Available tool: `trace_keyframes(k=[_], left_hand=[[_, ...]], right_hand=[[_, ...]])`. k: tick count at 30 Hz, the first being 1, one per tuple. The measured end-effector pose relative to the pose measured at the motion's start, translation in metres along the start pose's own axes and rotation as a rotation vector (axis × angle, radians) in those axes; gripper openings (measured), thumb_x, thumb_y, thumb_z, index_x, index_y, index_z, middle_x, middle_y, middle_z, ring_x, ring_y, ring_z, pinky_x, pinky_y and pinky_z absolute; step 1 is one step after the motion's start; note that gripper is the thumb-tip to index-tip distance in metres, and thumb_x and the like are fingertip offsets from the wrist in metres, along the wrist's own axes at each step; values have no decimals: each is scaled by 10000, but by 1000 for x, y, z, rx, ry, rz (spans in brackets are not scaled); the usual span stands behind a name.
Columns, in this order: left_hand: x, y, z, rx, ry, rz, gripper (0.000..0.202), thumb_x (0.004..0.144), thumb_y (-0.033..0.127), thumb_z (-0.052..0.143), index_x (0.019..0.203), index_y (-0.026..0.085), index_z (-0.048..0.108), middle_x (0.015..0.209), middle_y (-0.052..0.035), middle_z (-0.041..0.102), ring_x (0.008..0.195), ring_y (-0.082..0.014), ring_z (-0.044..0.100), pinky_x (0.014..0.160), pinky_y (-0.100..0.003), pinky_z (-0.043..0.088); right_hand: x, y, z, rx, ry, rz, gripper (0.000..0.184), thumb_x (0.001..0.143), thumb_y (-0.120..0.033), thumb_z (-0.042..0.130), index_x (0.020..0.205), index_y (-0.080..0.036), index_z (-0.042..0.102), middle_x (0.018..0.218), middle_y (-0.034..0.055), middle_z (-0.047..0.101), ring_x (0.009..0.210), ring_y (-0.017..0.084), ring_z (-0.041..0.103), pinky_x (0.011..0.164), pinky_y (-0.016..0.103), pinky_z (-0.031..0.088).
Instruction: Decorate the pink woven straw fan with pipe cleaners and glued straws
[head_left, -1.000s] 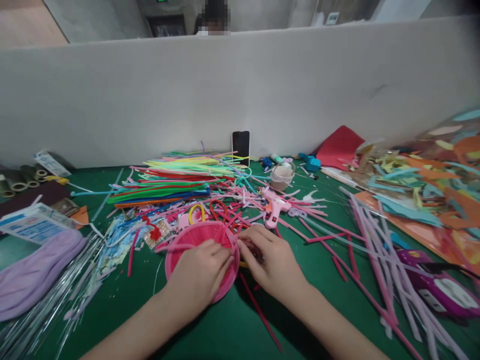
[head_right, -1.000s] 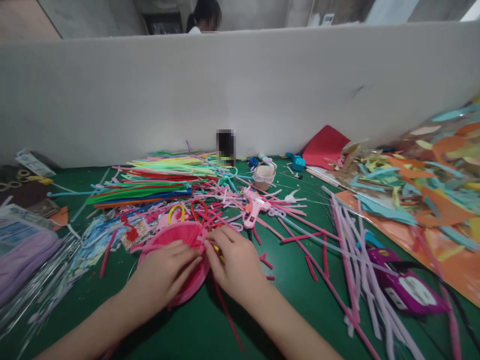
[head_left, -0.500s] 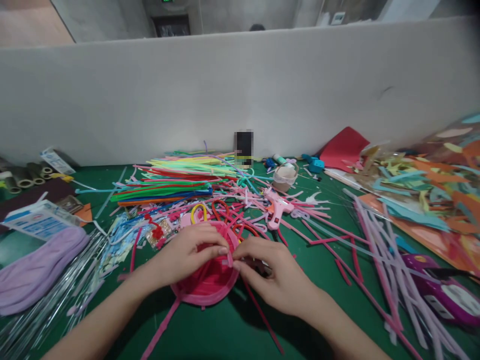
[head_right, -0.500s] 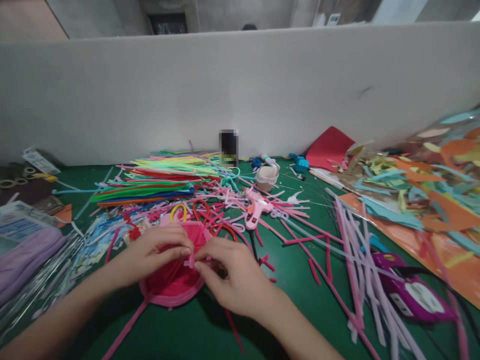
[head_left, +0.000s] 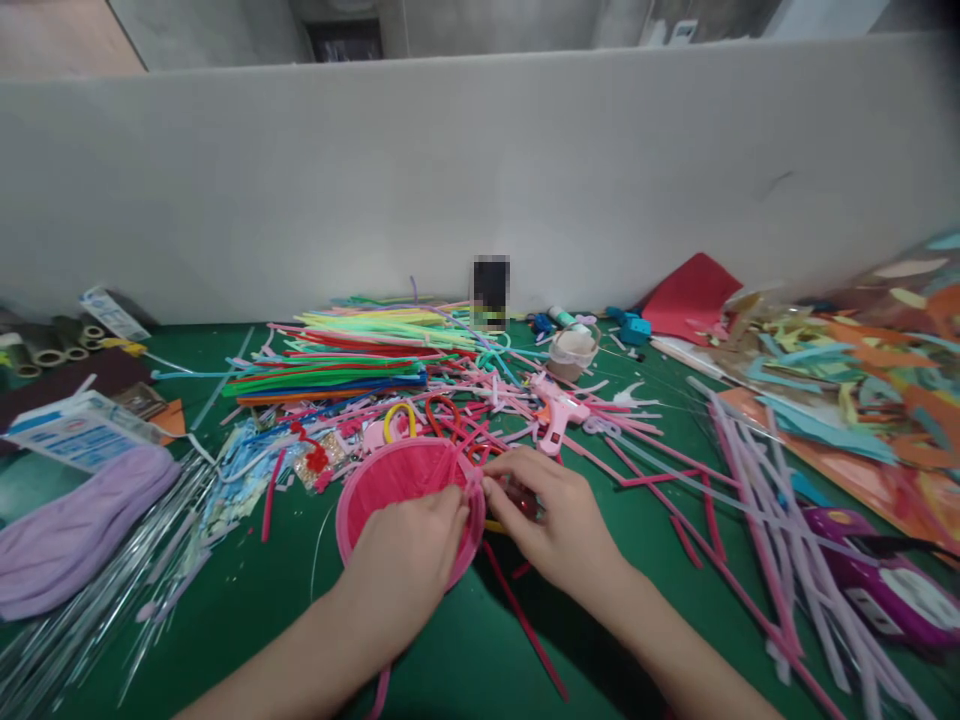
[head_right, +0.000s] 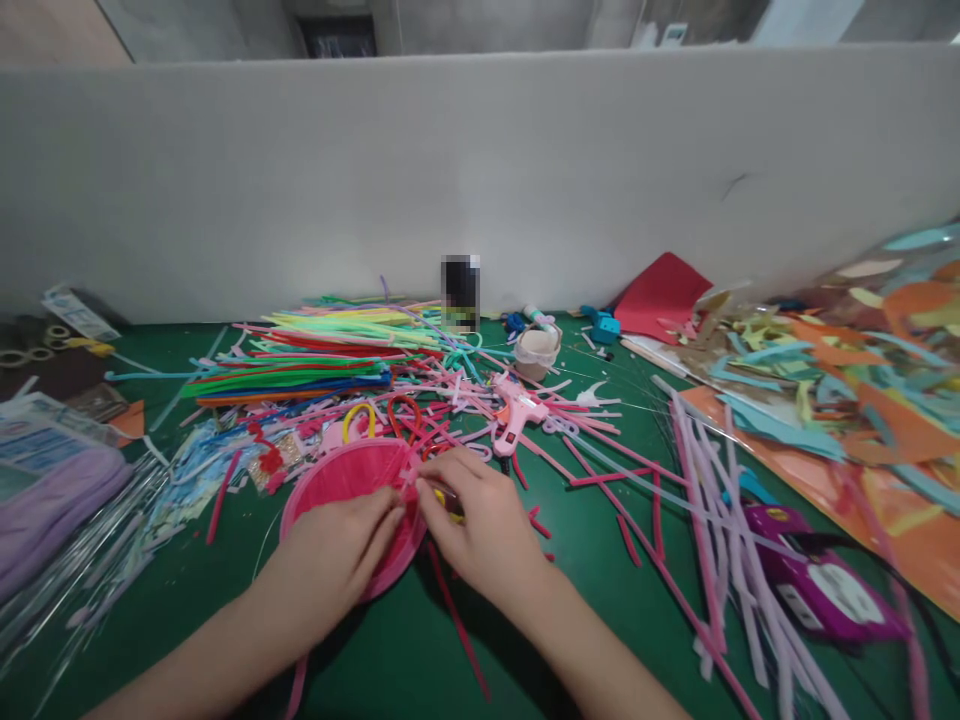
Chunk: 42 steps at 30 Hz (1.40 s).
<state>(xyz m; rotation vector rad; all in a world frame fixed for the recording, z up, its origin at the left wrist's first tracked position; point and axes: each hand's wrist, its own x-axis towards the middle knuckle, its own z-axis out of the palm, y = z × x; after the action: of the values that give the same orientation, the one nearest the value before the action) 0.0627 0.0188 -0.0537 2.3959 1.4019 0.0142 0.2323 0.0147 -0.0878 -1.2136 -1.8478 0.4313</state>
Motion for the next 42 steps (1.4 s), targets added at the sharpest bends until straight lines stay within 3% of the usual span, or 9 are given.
trace_keyframes(k=[3,6,10,13,19,23,30,36,42], left_hand=[[-10,9,-9,355,-66,94,364,814,-6,455,1092,117,655,912,-140,732,811,-298,701,684,-392,541],[-17,6,-24,405,45,236,345,816,10,491,1076,143,675,907,-119,729,841,-299,683,726,-414,538],[-13,-15,-50,232,153,306,223,865,65,482,878,174,676,848,-63,707,792,-244,639,695,-339,480],[2,-36,-57,-41,119,337,256,952,178,436,808,179,648,814,-21,691,752,-183,602,683,-272,426],[36,-61,-24,-611,-107,287,331,955,366,477,730,168,618,659,23,587,653,-136,566,665,-221,417],[41,-61,-5,-715,-138,239,351,965,406,450,790,166,638,637,20,600,628,-137,582,664,-222,427],[12,-49,4,-391,-10,171,317,984,273,383,805,185,630,709,1,663,678,-150,612,672,-238,419],[-17,-20,12,160,33,216,264,866,70,398,922,171,636,789,-65,691,690,-220,643,596,-285,460],[-29,-8,-21,374,104,404,269,747,18,434,872,177,612,707,-49,654,604,-204,595,533,-272,420]], right_hand=[[-2,6,1,-181,-70,-29,156,942,-170,485,954,-152,640,918,100,672,810,207,643,714,307,496],[-4,4,-2,-206,-230,-63,177,931,-140,469,962,-150,643,904,100,664,820,216,634,702,309,496],[-4,-13,-10,16,-374,-70,156,920,-140,498,919,-168,652,858,59,661,786,171,619,703,268,482],[-4,-22,-15,201,-409,-27,131,902,-135,541,917,-174,666,859,38,677,756,134,616,690,228,473],[-3,-15,-14,330,-281,39,105,899,-163,583,901,-183,686,860,36,693,746,123,613,656,217,453],[-2,-9,-10,310,-175,87,111,907,-203,583,892,-183,691,831,40,688,697,129,596,584,224,422],[-1,-15,-6,196,-29,143,111,895,-194,583,892,-169,690,759,25,658,627,119,564,561,221,417],[-4,-11,0,83,-13,95,114,906,-182,563,901,-166,675,814,49,673,710,151,614,666,258,473],[-9,-16,0,-17,-174,-5,148,932,-162,490,952,-177,637,907,84,677,826,192,641,744,299,500]])
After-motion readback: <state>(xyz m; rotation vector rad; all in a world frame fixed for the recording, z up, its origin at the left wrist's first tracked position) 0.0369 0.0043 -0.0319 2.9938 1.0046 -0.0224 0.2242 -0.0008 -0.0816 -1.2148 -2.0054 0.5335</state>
